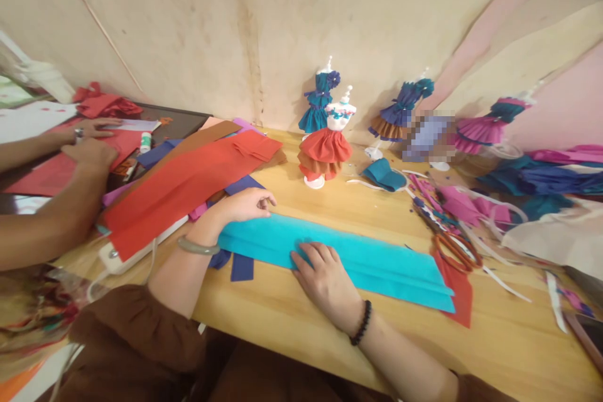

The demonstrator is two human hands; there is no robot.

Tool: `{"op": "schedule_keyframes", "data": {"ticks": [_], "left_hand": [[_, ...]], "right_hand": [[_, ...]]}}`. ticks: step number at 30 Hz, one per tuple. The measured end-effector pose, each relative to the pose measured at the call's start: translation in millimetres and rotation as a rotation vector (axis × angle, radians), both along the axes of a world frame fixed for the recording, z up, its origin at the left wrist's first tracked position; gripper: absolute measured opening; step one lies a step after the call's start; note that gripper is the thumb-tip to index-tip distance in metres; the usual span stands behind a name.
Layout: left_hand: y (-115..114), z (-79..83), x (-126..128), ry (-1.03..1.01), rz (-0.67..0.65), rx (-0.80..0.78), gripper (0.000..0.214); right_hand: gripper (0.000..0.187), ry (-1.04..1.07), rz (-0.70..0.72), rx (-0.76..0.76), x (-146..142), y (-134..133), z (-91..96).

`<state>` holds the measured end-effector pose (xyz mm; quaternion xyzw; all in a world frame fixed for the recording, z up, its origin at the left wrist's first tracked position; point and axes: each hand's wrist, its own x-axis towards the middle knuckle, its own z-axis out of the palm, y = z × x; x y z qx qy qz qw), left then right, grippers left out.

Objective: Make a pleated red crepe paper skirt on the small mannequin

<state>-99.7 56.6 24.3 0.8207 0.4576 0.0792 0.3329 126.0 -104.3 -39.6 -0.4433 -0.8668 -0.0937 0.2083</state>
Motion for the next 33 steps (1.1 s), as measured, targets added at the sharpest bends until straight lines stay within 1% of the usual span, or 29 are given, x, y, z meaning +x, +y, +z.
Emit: {"op": "schedule_keyframes", "data": {"ticks": [5, 9, 14, 16, 19, 23, 27, 30, 33], "left_hand": [[-1.9, 4.2, -0.4, 0.089, -0.085, -0.061, 0.02], [-1.4, 3.4, 0.7, 0.06, -0.043, -0.021, 0.014], [1.0, -3.7, -1.6, -0.026, -0.011, -0.04, 0.01], [2.2, -7.0, -3.7, -0.039, 0.001, -0.037, 0.012], [5.4, -11.5, -9.8, -0.045, 0.002, -0.013, 0.022], [10.4, -15.1, -21.2, -0.016, 0.001, 0.011, 0.025], [9.1, -13.6, -25.3, 0.025, -0.025, 0.037, 0.023], [4.8, -10.7, -21.2, 0.061, -0.091, 0.056, 0.018], [1.9, -8.2, -16.8, 0.065, -0.102, 0.074, 0.016]], "right_hand": [[0.025, 0.002, 0.006, -0.008, -0.2, -0.3, 0.4], [0.024, 0.017, 0.01, 0.001, -0.3, 0.0, 0.5], [0.024, 0.009, 0.017, -0.006, 0.1, 0.4, 0.9], [0.024, 0.013, 0.017, -0.004, 0.3, 0.4, 0.9], [0.024, 0.02, 0.023, -0.005, 0.3, 0.4, 0.5], [0.023, 0.028, 0.025, 0.0, 0.2, 0.1, -0.1], [0.023, 0.027, 0.023, -0.012, 0.2, -0.4, -0.6], [0.024, 0.028, 0.023, -0.016, 0.5, -0.7, -1.5], [0.024, 0.026, 0.022, -0.011, 0.8, -0.8, -2.6]]}}
